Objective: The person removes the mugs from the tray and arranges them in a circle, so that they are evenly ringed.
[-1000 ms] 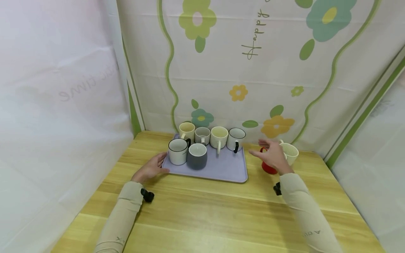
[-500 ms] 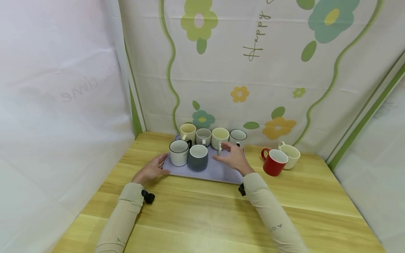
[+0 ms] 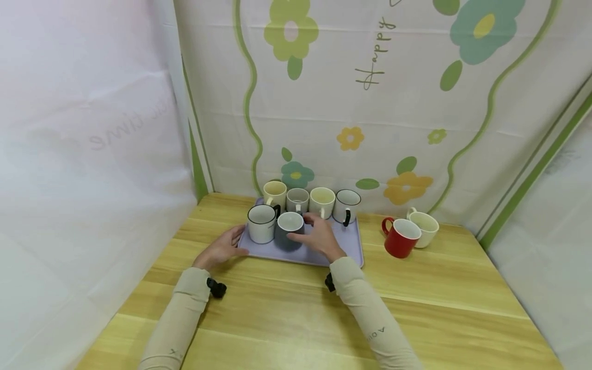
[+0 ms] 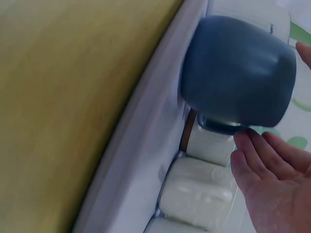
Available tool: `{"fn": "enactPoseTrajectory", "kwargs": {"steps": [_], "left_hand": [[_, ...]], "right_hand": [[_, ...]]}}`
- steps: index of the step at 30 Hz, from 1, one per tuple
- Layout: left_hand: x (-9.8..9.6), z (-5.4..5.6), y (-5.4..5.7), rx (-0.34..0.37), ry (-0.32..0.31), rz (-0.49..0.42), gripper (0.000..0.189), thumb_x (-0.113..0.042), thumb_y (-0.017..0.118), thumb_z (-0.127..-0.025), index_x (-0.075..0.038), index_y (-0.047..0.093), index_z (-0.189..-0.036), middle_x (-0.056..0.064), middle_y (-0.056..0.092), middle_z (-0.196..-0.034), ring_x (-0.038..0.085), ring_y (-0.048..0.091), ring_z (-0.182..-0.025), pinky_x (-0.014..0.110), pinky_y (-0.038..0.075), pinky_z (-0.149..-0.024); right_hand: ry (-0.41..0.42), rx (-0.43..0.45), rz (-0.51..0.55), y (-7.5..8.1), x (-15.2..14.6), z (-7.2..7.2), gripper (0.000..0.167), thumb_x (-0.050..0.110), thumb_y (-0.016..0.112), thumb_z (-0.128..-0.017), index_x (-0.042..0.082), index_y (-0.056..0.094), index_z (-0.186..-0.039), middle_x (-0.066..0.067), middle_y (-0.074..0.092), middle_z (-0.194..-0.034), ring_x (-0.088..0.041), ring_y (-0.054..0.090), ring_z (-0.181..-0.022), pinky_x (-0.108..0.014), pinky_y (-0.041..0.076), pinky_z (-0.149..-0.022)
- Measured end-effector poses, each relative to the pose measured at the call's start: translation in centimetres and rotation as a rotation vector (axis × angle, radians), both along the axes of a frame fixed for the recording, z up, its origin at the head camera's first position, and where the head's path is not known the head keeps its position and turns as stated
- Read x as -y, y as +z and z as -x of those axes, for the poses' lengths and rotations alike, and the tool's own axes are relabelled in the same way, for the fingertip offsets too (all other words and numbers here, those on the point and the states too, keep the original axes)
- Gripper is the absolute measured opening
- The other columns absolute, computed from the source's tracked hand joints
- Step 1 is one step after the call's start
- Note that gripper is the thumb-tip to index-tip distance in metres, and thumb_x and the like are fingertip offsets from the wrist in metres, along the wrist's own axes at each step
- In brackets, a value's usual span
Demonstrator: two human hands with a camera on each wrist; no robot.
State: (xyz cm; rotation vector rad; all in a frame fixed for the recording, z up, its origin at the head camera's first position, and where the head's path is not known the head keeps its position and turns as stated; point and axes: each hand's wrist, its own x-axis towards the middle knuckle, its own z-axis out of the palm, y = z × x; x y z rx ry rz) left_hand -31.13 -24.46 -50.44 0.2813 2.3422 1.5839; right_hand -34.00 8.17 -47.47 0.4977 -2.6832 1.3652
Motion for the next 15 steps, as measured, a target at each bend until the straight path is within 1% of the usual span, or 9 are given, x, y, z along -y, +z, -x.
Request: {"fn": "enactPoseTrajectory", "kwargs": {"steps": [2,5,8,10,12,15], "left_hand": [[0.0,0.1,0.0,0.001,0.0,0.0,0.092,-0.003,0.071,-0.099,0.001,0.011,-0.169,0.023,0.007,-0.178,0.042,0.011,-0.165,0.054,0.018,-0.135],[0.0,0.2,-0.1,0.002,0.001,-0.002,0.092,-0.002,0.071,-0.099,0.001,0.011,-0.169,0.022,0.007,-0.178,0.042,0.01,-0.165,0.054,0.018,-0.135],[0.0,0.2,-0.1,-0.004,-0.001,0.003,0.093,-0.003,0.072,-0.098,0.001,0.011,-0.168,0.023,0.007,-0.178,0.043,0.011,-0.164,0.054,0.018,-0.135],[0.0,0.2,-0.1,-0.016,-0.011,0.013,0.093,-0.004,0.072,-0.099,0.002,0.011,-0.168,0.025,0.007,-0.177,0.044,0.011,-0.164,0.056,0.019,-0.134],[0.0,0.2,0.0,-0.013,-0.007,0.015,0.092,-0.004,0.071,-0.099,0.002,0.011,-0.168,0.024,0.007,-0.177,0.044,0.011,-0.164,0.056,0.019,-0.134],[-0.1,0.2,0.0,-0.019,-0.014,0.017,0.091,-0.003,0.071,-0.099,0.003,0.011,-0.168,0.025,0.007,-0.177,0.044,0.011,-0.164,0.056,0.019,-0.134]], "right_hand": [[-0.008,-0.013,-0.008,-0.2,0.5,0.0,0.081,0.044,0.095,-0.077,0.008,0.063,-0.142,-0.01,0.069,-0.138,-0.032,0.064,-0.13,-0.049,0.056,-0.111],[-0.035,-0.044,-0.036,-0.3,1.2,-0.1,0.088,0.047,0.095,-0.075,0.005,0.062,-0.144,-0.013,0.07,-0.138,-0.033,0.065,-0.129,-0.05,0.057,-0.109],[-0.081,-0.099,-0.08,-0.5,1.9,-0.1,0.09,0.051,0.095,-0.072,0.002,0.063,-0.14,-0.014,0.072,-0.132,-0.034,0.067,-0.123,-0.052,0.057,-0.106],[-0.107,-0.136,-0.088,-0.6,2.2,-0.1,0.087,0.049,0.096,-0.071,0.0,0.065,-0.135,-0.016,0.074,-0.127,-0.035,0.068,-0.12,-0.053,0.057,-0.104],[-0.126,-0.165,-0.088,-0.7,2.5,0.0,0.082,0.046,0.097,-0.071,0.0,0.066,-0.132,-0.016,0.074,-0.122,-0.036,0.07,-0.116,-0.054,0.058,-0.101],[-0.155,-0.179,-0.075,-0.9,2.7,0.0,0.079,0.042,0.097,-0.07,0.0,0.067,-0.131,-0.016,0.075,-0.121,-0.035,0.071,-0.114,-0.053,0.058,-0.101]]}}
